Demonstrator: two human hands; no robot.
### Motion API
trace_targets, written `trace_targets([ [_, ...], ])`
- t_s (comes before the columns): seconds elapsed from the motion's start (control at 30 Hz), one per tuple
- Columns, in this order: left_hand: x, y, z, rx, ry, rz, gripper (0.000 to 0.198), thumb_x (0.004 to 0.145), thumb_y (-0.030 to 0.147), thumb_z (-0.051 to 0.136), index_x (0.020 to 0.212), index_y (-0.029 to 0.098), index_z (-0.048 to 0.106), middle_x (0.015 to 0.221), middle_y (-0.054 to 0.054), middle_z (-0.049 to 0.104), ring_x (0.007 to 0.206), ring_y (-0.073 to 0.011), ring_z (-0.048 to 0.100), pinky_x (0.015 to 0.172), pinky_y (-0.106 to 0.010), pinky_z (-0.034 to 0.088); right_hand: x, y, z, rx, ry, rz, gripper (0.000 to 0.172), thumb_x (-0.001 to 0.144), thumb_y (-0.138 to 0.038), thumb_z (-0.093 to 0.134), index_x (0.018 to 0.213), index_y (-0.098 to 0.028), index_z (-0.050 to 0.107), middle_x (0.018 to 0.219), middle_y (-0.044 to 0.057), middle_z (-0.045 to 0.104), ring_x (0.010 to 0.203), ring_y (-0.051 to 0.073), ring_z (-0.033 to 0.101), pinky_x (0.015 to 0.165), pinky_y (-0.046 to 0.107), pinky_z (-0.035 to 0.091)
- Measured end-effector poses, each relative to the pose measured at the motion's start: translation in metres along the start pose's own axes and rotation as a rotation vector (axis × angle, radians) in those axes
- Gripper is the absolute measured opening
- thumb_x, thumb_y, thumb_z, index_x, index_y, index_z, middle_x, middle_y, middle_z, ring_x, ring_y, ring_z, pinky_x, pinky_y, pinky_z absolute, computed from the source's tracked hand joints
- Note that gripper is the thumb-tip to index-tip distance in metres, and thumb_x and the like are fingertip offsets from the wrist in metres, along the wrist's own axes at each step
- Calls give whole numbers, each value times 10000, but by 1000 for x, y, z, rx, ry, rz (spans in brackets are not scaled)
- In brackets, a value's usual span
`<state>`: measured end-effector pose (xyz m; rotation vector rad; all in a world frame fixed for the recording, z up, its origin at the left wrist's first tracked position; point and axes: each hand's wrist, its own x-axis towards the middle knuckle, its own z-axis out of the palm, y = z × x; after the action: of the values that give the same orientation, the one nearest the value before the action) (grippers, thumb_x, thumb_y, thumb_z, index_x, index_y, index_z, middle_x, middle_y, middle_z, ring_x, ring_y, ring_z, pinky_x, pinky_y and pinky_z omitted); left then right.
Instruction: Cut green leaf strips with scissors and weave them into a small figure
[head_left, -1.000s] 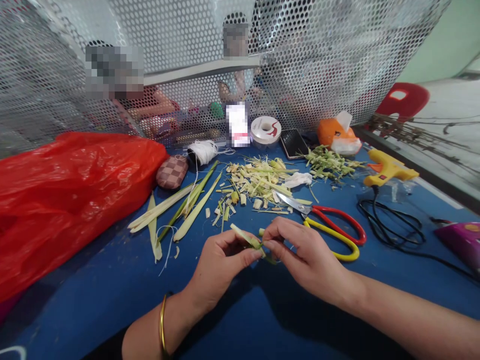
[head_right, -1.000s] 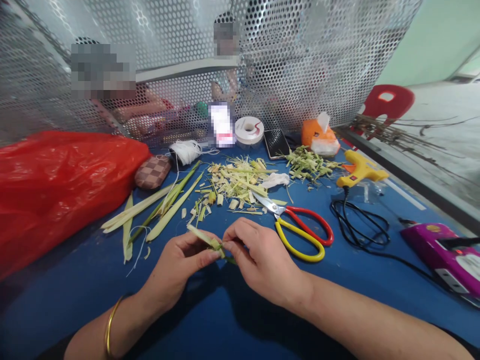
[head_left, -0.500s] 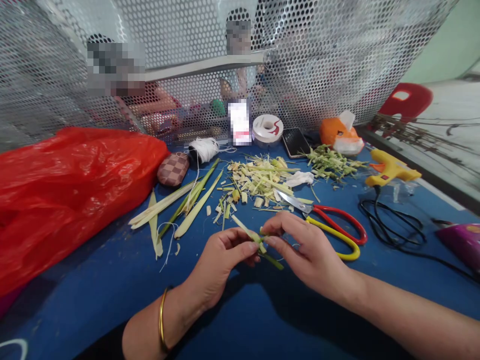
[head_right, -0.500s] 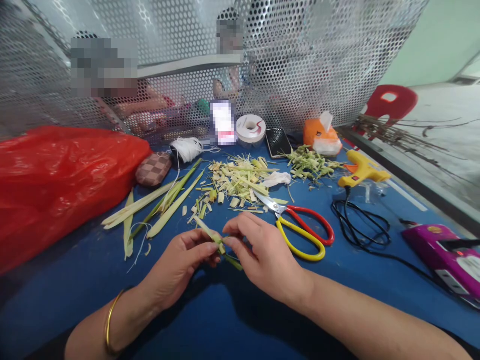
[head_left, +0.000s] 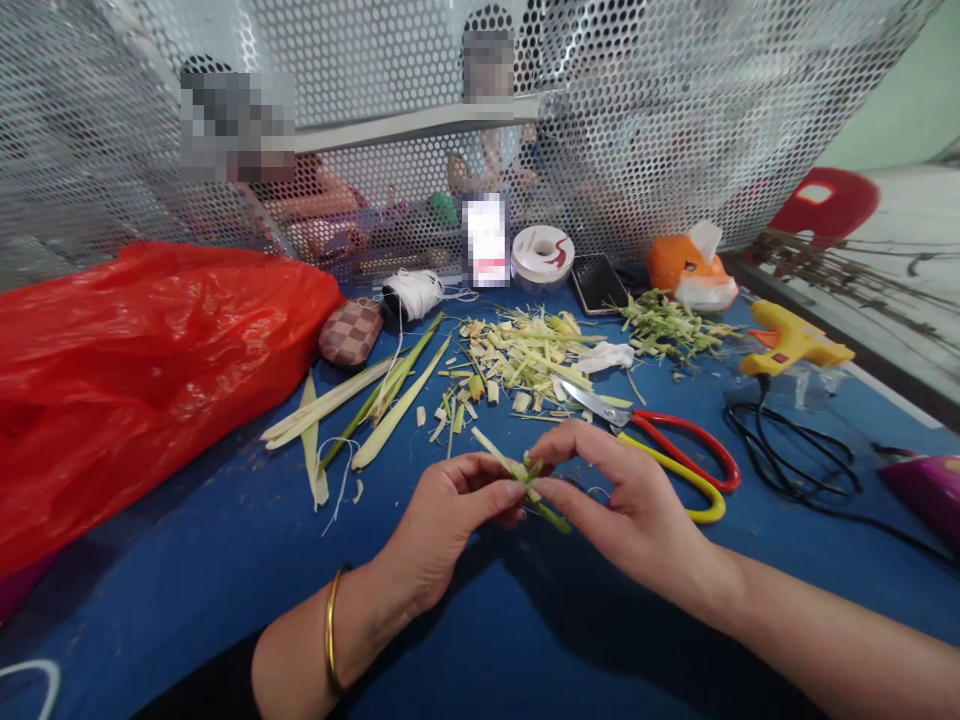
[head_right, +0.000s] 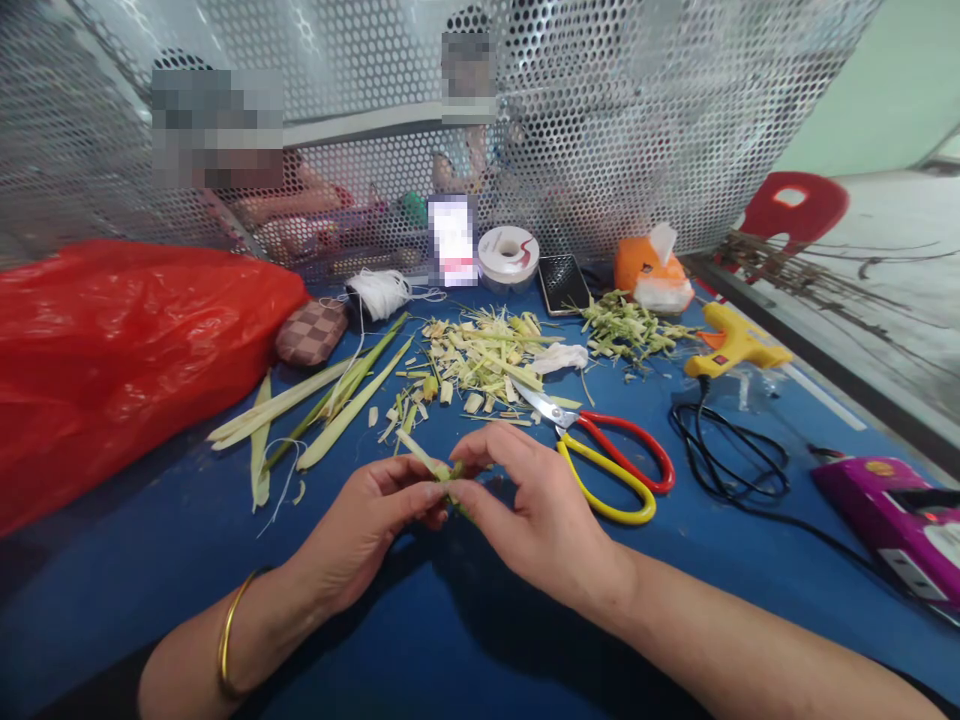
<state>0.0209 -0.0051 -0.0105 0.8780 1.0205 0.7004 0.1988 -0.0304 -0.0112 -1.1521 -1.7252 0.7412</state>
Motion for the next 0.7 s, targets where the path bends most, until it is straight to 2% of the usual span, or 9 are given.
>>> trace_targets([
  [0.13, 0, 0, 0, 9, 9, -6, 174, 668, 233, 788, 792, 129, 724, 725, -27, 680, 618, -105, 590, 640, -234, 465, 0, 1, 0, -33, 19, 19, 47, 864, -159, 594, 856, -204, 605, 795, 7, 657, 740, 147, 621, 675, 258, 498],
  [0.27, 1, 0, 0, -27, -3, -28, 183, 671, 243, 788, 793, 128, 712, 726, -17, 666, 615, -103, 592, 639, -237, 468, 0, 1, 0, -69, 1, -73, 136, 868, -99, 551, 915, -215, 603, 846, 12, 661, 801, 153, 630, 723, 270, 500],
  [0.4, 1, -1, -1, -89, 20, -35, 191, 664, 248, 799, 776, 134, 695, 709, -3, 654, 612, -103, 597, 647, -240, 478, -1, -2, -2, -184, 133, -163, 200, 844, -133, 614, 1026, -205, 574, 1016, 74, 634, 970, 207, 605, 838, 341, 485],
  [0.47, 1, -2, 0, -113, 32, -29, 189, 665, 248, 800, 772, 136, 691, 711, -3, 655, 618, -106, 602, 661, -246, 487, -2, -2, -2, -290, 157, -244, 131, 837, -167, 646, 948, -208, 589, 982, 74, 615, 925, 212, 599, 800, 355, 476],
  [0.57, 1, -2, 1, -129, 23, -13, 173, 677, 242, 791, 775, 134, 698, 729, -13, 666, 639, -107, 603, 670, -244, 488, -4, -3, -2, -474, 102, -356, 31, 849, -206, 653, 853, -210, 623, 850, 45, 598, 779, 187, 580, 704, 344, 440],
  [0.7, 0, -3, 2, -153, 24, -11, 164, 674, 229, 795, 780, 135, 711, 753, -21, 678, 651, -108, 603, 684, -246, 490, -4, -3, 0, -553, 106, -361, 28, 866, -194, 634, 852, -206, 655, 786, 33, 599, 730, 172, 564, 716, 349, 429],
])
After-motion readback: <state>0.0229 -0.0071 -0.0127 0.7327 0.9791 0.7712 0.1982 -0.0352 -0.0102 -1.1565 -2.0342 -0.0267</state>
